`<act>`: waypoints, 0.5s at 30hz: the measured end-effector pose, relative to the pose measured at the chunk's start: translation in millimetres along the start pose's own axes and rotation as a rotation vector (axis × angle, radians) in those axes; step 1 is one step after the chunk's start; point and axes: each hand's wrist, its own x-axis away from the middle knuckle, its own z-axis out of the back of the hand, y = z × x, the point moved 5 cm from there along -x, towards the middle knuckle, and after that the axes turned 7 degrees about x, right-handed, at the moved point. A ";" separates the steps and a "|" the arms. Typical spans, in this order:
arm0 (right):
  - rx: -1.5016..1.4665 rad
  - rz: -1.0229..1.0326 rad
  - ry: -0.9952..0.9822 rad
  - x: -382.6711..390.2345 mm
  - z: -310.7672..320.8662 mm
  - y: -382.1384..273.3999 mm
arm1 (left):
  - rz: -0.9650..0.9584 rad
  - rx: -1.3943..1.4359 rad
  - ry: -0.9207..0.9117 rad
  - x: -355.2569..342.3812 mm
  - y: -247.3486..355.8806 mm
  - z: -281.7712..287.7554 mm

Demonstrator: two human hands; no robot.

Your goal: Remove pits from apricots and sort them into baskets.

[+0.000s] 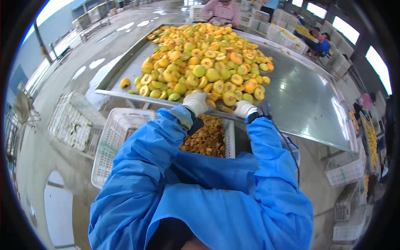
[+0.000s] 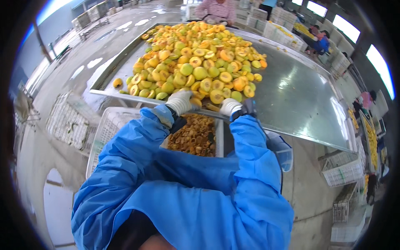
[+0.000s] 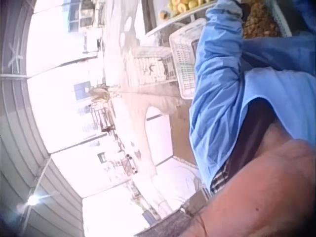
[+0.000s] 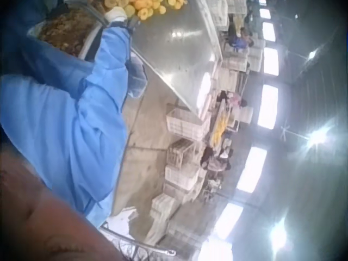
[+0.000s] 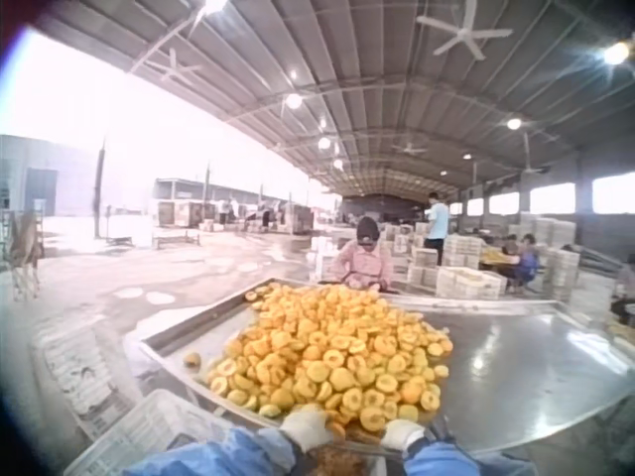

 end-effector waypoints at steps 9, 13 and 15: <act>-0.591 -0.257 0.385 82.6 30.2 -24.0 | 0.252 0.054 -0.080 -11.8 -0.5 -18.5; -1.563 -0.068 0.447 97.2 16.5 -53.3 | 0.120 0.171 0.168 -5.7 -9.4 -17.7; -1.625 0.040 0.475 106.9 15.0 -71.0 | 0.187 0.800 0.229 -12.2 -36.2 -35.6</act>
